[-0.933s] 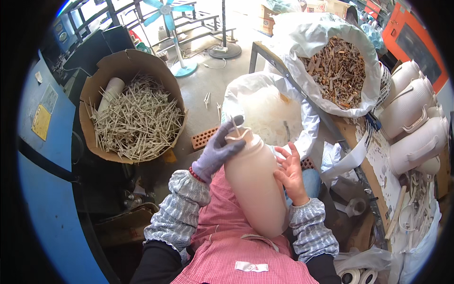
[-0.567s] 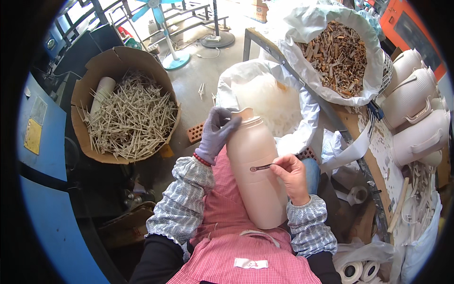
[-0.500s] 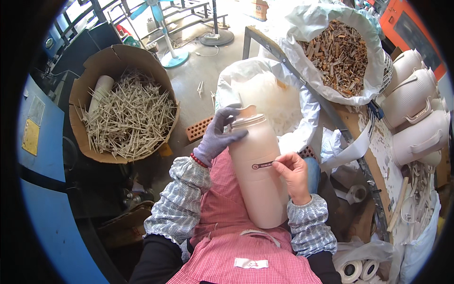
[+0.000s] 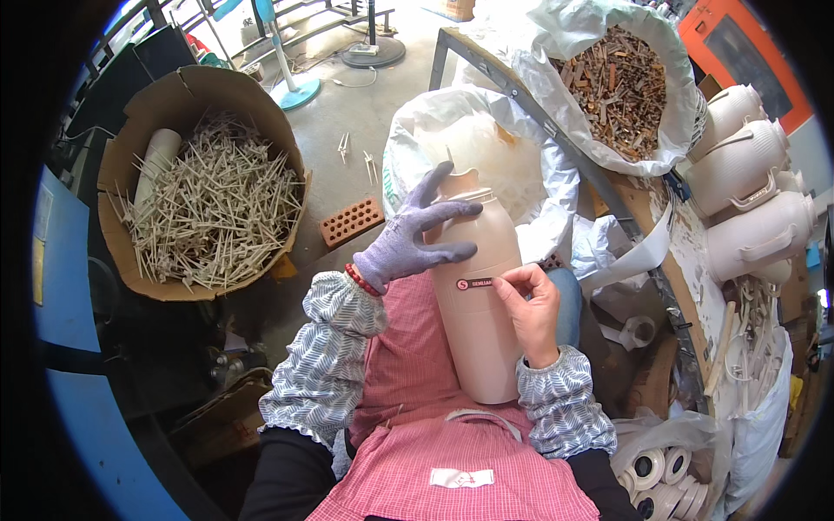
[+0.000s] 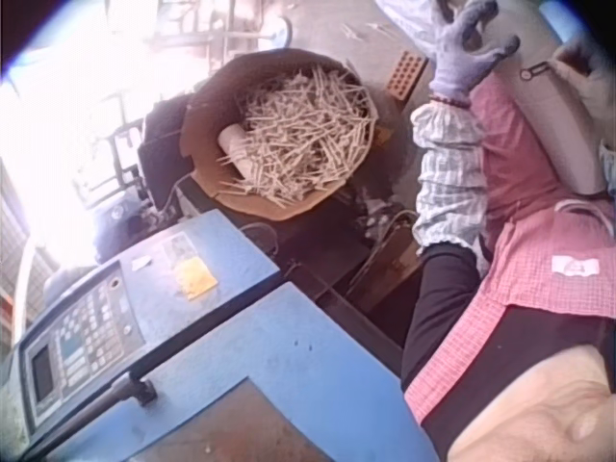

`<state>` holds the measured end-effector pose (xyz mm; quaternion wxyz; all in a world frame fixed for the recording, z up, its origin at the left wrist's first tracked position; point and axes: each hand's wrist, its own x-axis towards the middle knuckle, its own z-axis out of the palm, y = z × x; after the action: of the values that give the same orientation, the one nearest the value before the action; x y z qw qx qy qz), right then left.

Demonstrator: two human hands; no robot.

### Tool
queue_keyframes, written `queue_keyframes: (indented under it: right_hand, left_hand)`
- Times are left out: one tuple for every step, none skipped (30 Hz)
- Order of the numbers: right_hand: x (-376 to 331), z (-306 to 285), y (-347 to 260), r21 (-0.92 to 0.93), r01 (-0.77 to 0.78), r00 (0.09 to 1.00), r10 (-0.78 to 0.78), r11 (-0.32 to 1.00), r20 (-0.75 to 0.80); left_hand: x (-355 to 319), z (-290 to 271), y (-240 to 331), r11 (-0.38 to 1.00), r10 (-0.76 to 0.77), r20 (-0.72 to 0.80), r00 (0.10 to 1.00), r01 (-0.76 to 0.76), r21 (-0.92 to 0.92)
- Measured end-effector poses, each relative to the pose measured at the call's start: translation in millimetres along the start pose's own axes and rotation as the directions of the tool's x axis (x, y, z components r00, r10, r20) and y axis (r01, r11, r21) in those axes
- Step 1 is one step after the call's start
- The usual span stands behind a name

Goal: The person assembles a beige thermos by inserting a wooden stopper, attaching a handle, and securing a base ring. They repeatedly pick up the thermos, insert components, and place the finished unit aside.

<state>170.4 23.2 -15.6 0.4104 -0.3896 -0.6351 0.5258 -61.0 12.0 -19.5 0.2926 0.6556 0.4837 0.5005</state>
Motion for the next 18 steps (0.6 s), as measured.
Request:
queue_keyframes:
  right_hand:
    - [0, 0, -1, 0.013, -0.007, 1.0, 0.007, 1.0, 0.002]
    - [0, 0, -1, 0.025, -0.013, 1.0, 0.013, 1.0, 0.005]
    - [0, 0, -1, 0.042, -0.019, 1.0, 0.019, 0.999, 0.008]
    - [0, -1, -1, 0.044, -0.029, 1.0, 0.028, 0.999, 0.012]
    - [1, -2, -1, 0.046, -0.038, 0.999, 0.037, 0.998, 0.016]
    - [1, -3, 0, 0.047, -0.046, 0.999, 0.045, 0.998, 0.015]
    - [1, -4, 1, 0.046, -0.046, 0.999, 0.046, 0.998, 0.012]
    - [2, -6, 2, 0.045, -0.047, 0.999, 0.047, 0.998, 0.008]
    - [2, -6, 2, 0.046, -0.048, 0.999, 0.048, 0.998, 0.004]
    - [3, -7, 4, 0.047, -0.045, 0.999, 0.045, 0.998, -0.003]
    - [4, -7, 6, 0.047, -0.041, 0.999, 0.041, 0.998, -0.01]
    - [4, -8, 7, 0.048, -0.036, 0.999, 0.037, 0.998, -0.019]
    - [3, -8, 7, 0.004, -0.025, 0.999, 0.025, 1.0, -0.033]
    - [2, -7, 7, -0.041, -0.014, 0.999, 0.012, 0.999, -0.047]
    - [0, -6, 7, -0.084, -0.004, 0.998, -0.001, 0.996, -0.062]
    - [-1, -3, 12, -0.143, 0.021, 0.998, -0.03, 0.989, -0.06]
    - [0, 0, 15, -0.265, 0.094, 0.99, -0.118, 0.96, -0.077]
    - [2, 3, 16, -0.384, 0.157, 0.975, -0.205, 0.91, -0.087]
  left_hand:
    - [0, -2, 2, 0.998, 0.024, 0.019, 1.0, -0.025, 0.061]
    - [0, -4, 2, 0.991, 0.047, 0.039, 0.998, -0.052, 0.121]
    - [-1, -6, 3, 0.98, 0.068, 0.061, 0.996, -0.078, 0.184]
    - [-1, -5, 4, 0.968, 0.089, 0.053, 0.995, -0.099, 0.232]
    - [-2, -4, 4, 0.953, 0.109, 0.045, 0.993, -0.118, 0.28]
    - [-2, -2, 5, 0.935, 0.134, 0.041, 0.99, -0.14, 0.326]
    - [-2, 0, 5, 0.929, 0.14, 0.038, 0.989, -0.145, 0.34]
    - [-1, 1, 6, 0.924, 0.147, 0.036, 0.989, -0.15, 0.352]
    - [0, 2, 8, 0.917, 0.152, 0.035, 0.988, -0.154, 0.367]
    - [0, 3, 8, 0.915, 0.146, 0.033, 0.989, -0.147, 0.376]
    - [-1, 4, 8, 0.912, 0.14, 0.03, 0.99, -0.141, 0.385]
    - [0, 5, 9, 0.909, 0.136, 0.029, 0.99, -0.136, 0.395]
    - [0, 6, 12, 0.907, 0.117, 0.037, 0.992, -0.122, 0.403]
    - [1, 6, 15, 0.905, 0.099, 0.045, 0.994, -0.108, 0.411]
    - [2, 6, 19, 0.903, 0.081, 0.054, 0.995, -0.096, 0.42]
    - [4, 7, 22, 0.909, 0.069, 0.056, 0.996, -0.086, 0.409]
    - [5, 7, 26, 0.914, 0.057, 0.056, 0.997, -0.075, 0.398]
    - [7, 7, 31, 0.92, 0.045, 0.06, 0.997, -0.065, 0.387]
